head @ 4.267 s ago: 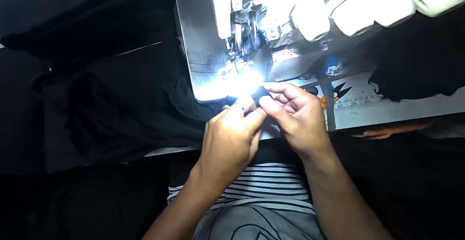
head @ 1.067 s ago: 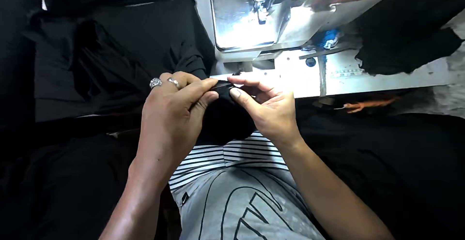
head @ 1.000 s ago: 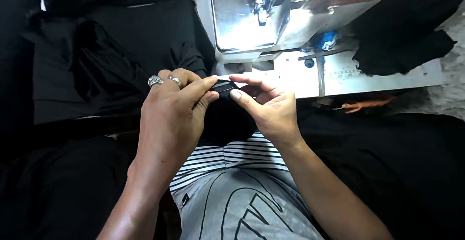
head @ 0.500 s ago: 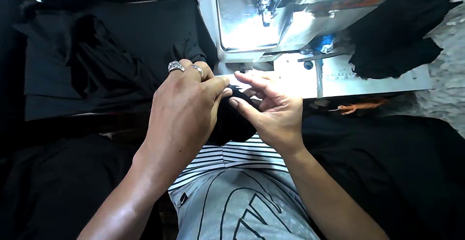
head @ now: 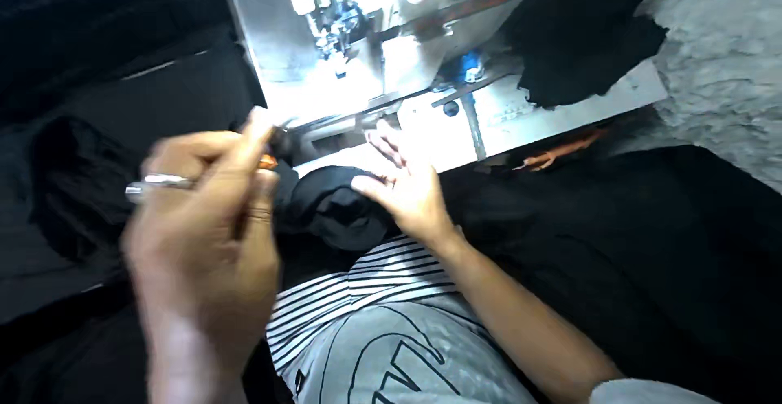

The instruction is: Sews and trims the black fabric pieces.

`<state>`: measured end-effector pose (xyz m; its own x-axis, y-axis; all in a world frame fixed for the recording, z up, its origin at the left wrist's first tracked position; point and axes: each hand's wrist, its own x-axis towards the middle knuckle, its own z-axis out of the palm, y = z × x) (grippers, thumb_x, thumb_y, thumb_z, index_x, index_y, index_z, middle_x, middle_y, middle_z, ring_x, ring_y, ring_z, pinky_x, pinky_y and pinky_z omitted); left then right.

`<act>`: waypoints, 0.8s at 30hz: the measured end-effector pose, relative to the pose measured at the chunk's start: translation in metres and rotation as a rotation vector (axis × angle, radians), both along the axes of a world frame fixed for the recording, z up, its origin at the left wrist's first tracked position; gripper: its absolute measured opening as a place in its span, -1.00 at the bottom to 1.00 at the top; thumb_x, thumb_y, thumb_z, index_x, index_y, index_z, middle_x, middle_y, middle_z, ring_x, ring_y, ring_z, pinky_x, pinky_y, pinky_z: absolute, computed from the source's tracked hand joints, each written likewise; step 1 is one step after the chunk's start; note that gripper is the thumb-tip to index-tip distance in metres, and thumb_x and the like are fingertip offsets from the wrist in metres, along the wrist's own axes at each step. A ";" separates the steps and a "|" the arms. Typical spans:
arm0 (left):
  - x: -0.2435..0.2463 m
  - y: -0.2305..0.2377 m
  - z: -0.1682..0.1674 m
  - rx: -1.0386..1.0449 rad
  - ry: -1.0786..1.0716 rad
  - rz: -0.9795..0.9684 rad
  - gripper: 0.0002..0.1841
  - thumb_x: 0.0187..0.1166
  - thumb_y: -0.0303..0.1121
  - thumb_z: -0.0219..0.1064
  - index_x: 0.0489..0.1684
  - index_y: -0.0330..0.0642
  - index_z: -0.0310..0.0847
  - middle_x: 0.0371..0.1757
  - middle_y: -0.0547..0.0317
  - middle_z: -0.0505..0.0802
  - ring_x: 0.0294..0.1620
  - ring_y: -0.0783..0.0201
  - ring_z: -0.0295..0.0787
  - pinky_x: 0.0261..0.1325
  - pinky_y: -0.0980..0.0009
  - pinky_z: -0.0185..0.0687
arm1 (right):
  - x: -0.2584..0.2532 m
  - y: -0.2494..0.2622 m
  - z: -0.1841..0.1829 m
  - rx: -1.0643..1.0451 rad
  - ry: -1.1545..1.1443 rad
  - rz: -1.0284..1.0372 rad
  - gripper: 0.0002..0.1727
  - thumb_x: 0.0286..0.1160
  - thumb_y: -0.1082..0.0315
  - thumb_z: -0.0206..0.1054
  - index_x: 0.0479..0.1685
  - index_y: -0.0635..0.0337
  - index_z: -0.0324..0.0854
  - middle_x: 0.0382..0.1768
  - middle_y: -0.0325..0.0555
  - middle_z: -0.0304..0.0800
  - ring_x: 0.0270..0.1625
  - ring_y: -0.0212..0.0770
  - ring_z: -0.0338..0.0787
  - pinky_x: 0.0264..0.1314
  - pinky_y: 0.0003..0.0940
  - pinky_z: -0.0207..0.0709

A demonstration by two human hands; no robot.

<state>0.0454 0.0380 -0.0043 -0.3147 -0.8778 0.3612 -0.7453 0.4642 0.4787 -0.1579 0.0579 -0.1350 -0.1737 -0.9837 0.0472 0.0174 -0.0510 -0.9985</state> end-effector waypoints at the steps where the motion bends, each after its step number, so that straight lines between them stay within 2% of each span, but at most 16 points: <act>1: -0.019 -0.001 -0.007 0.027 -0.003 -0.046 -0.62 0.73 -0.34 0.23 0.47 -0.13 0.68 0.22 0.05 0.74 0.16 0.31 0.68 0.19 0.38 0.63 | 0.001 0.006 -0.003 0.020 -0.023 0.003 -0.12 0.14 0.45 0.73 0.61 0.28 0.44 0.48 -0.02 0.68 0.41 -0.23 0.76 0.33 -0.29 0.79; 3: -0.051 -0.008 -0.036 0.087 -0.008 -0.154 -0.65 0.65 -0.39 0.30 0.36 -0.11 0.77 0.07 0.10 0.78 0.08 0.26 0.68 0.12 0.31 0.60 | 0.001 0.022 -0.010 0.067 -0.049 0.033 -0.28 0.13 0.49 0.72 0.42 0.27 0.57 0.26 -0.08 0.82 0.24 -0.26 0.85 0.28 -0.28 0.81; 5: -0.076 -0.020 -0.069 0.144 -0.073 -0.262 -0.67 0.67 -0.39 0.31 0.35 -0.11 0.76 0.02 0.06 0.81 0.05 0.14 0.73 0.11 0.17 0.63 | -0.009 0.034 -0.021 0.064 -0.010 0.072 -0.50 0.20 0.48 0.67 0.20 0.28 0.70 0.02 -0.12 0.90 0.06 -0.31 0.90 0.18 -0.32 0.85; 7: -0.105 -0.029 -0.091 0.207 -0.142 -0.314 -0.73 0.68 -0.37 0.32 0.27 -0.12 0.75 -0.03 0.02 0.79 -0.01 0.05 0.75 0.04 0.06 0.64 | -0.028 0.043 -0.033 0.091 0.071 0.130 -0.65 0.28 0.39 0.66 0.05 0.31 0.80 -0.08 -0.14 0.92 -0.04 -0.40 0.91 0.14 -0.43 0.85; 9: -0.137 -0.035 -0.101 0.261 -0.192 -0.289 -0.80 0.63 -0.39 0.37 0.11 -0.15 0.78 0.01 -0.05 0.75 -0.06 -0.01 0.75 -0.07 0.01 0.70 | -0.041 0.052 -0.040 0.220 0.103 0.232 -0.63 0.35 0.32 0.62 0.11 0.30 0.78 -0.07 -0.16 0.92 -0.04 -0.47 0.90 0.16 -0.52 0.80; 11: -0.169 -0.041 -0.105 0.211 -0.226 -0.295 -0.84 0.64 -0.33 0.37 0.04 -0.07 0.79 0.10 -0.05 0.73 -0.04 -0.01 0.76 -0.12 0.01 0.72 | -0.047 0.055 -0.045 0.351 0.131 0.332 -0.63 0.45 0.27 0.54 0.14 0.30 0.74 -0.09 -0.13 0.89 -0.07 -0.46 0.87 0.12 -0.50 0.76; 14: -0.210 -0.064 -0.116 0.076 -0.321 -0.323 -0.77 0.63 -0.19 0.32 0.08 0.06 0.83 0.06 0.00 0.81 0.14 -0.07 0.73 0.13 -0.06 0.56 | -0.044 0.054 -0.041 0.346 0.159 0.332 -0.75 0.57 0.27 0.40 0.00 0.28 0.78 -0.20 -0.13 0.87 -0.14 -0.46 0.80 0.06 -0.47 0.68; 16: -0.220 -0.071 -0.121 0.083 -0.345 -0.318 -0.73 0.60 -0.16 0.35 0.13 0.03 0.80 0.13 -0.03 0.83 0.24 -0.13 0.73 0.21 -0.14 0.57 | -0.046 0.056 -0.038 0.347 0.071 0.275 -0.77 0.60 0.32 0.38 0.02 0.30 0.77 -0.16 -0.16 0.89 -0.10 -0.49 0.84 0.10 -0.51 0.74; 19: -0.224 -0.075 -0.120 0.143 -0.281 -0.346 -0.80 0.63 -0.26 0.35 0.04 -0.11 0.77 0.04 -0.07 0.83 0.16 -0.13 0.78 0.14 -0.12 0.67 | -0.052 0.052 -0.022 0.417 -0.104 0.166 -0.73 0.57 0.45 0.42 0.18 0.36 0.69 -0.13 -0.13 0.91 -0.11 -0.38 0.92 0.08 -0.43 0.85; 21: -0.214 -0.087 -0.107 0.188 -0.260 -0.436 -0.83 0.63 -0.34 0.32 0.02 -0.13 0.78 0.00 -0.02 0.86 0.08 -0.05 0.84 0.11 -0.06 0.74 | -0.044 0.046 -0.010 0.408 -0.180 0.149 -0.62 0.51 0.54 0.44 0.29 0.29 0.55 -0.25 -0.13 0.88 -0.23 -0.29 0.92 -0.07 -0.36 0.87; 23: -0.183 -0.092 -0.059 0.228 -0.185 -0.616 -0.82 0.68 -0.42 0.27 0.03 -0.12 0.81 -0.09 0.14 0.90 -0.05 0.23 0.87 0.09 0.20 0.78 | -0.041 0.046 0.006 0.347 -0.185 0.184 -0.54 0.50 0.56 0.40 0.34 0.16 0.39 -0.32 -0.18 0.81 -0.35 -0.28 0.87 -0.22 -0.36 0.84; 24: -0.156 -0.081 -0.029 0.253 -0.137 -0.678 -0.82 0.72 -0.42 0.25 0.02 -0.13 0.80 -0.11 0.22 0.90 -0.09 0.37 0.84 0.07 0.35 0.73 | -0.043 0.051 0.014 0.306 -0.176 0.207 -0.53 0.52 0.54 0.35 0.37 0.09 0.39 -0.32 -0.19 0.78 -0.38 -0.28 0.83 -0.27 -0.37 0.81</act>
<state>-0.1109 -0.0434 -0.0329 -0.8457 -0.5257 0.0919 -0.3945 0.7318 0.5558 -0.2012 0.1086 -0.1206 0.0504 -0.9628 -0.2655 0.1684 0.2703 -0.9479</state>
